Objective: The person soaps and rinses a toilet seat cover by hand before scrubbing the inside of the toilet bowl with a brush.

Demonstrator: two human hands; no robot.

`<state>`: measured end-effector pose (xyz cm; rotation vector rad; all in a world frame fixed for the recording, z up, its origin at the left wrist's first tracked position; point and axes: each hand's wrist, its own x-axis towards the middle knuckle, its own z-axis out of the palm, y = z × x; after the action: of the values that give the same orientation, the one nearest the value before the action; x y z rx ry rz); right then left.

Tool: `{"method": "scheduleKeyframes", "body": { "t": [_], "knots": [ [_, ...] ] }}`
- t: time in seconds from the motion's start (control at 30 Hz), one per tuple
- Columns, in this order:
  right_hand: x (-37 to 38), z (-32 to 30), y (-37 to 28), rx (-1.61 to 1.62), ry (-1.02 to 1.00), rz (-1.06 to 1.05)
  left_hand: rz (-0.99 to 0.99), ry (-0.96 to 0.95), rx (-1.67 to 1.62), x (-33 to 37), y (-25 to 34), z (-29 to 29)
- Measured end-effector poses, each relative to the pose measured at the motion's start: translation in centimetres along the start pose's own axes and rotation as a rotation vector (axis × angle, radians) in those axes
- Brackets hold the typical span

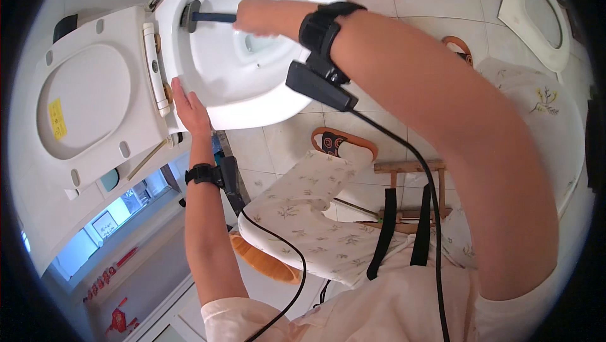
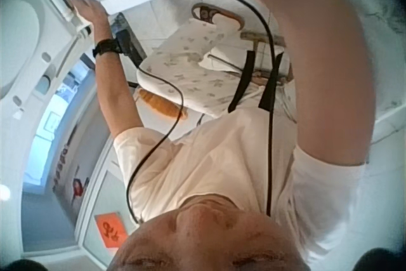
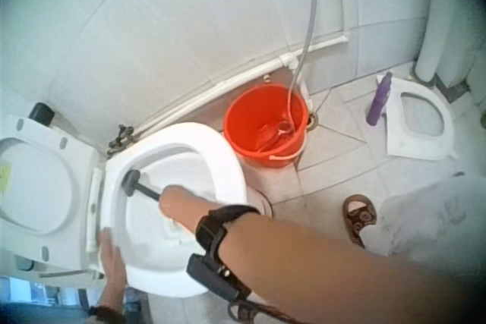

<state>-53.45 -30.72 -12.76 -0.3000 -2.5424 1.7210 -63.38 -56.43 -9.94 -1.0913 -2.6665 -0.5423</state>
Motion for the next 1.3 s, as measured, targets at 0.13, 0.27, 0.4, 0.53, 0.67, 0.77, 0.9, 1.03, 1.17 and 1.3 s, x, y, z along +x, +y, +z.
{"method": "scheduleKeyframes", "body": {
  "t": [0.13, 0.27, 0.4, 0.53, 0.67, 0.77, 0.9, 1.03, 1.17, 1.3],
  "knots": [
    [0.9, 2.8, 1.2, 0.108, -0.252, 0.093, 0.021, 0.04, -0.091, 0.0, 0.3, 0.7],
    [0.5, 2.6, -1.3, 0.11, -0.566, 0.391, -0.069, 0.075, -0.178, -0.5, -0.1, -0.6],
    [-2.3, -6.5, -3.3, -0.231, -0.786, 0.137, -0.052, 0.098, -0.176, -0.6, 0.3, 0.1],
    [1.4, -9.4, -4.3, -0.466, -1.16, 0.473, -0.096, 0.094, -0.216, -0.7, 0.4, 0.2],
    [1.7, -4.8, -1.0, 0.334, -0.947, 0.133, -0.103, 0.106, -0.226, -0.4, 0.4, -0.3],
    [1.3, -4.8, -1.3, 0.005, -0.762, 0.241, -0.126, 0.1, -0.214, -0.4, 0.4, 0.0],
    [0.2, -8.1, -3.0, -0.487, -0.398, -0.094, -0.112, 0.087, -0.177, -0.2, 0.2, -0.3],
    [-1.1, -8.8, -1.4, -0.521, -0.018, -0.268, 0.002, 0.002, -0.089, 0.4, -0.4, -1.3],
    [-2.3, -11.1, -3.7, -0.582, -0.124, -0.311, 0.185, -0.421, 0.329, 1.1, 2.1, -4.7],
    [-1.5, -11.2, -3.1, -0.719, -0.2, -0.302, 0.25, -0.645, 0.361, 0.8, 4.3, -4.2]
  ]
}}
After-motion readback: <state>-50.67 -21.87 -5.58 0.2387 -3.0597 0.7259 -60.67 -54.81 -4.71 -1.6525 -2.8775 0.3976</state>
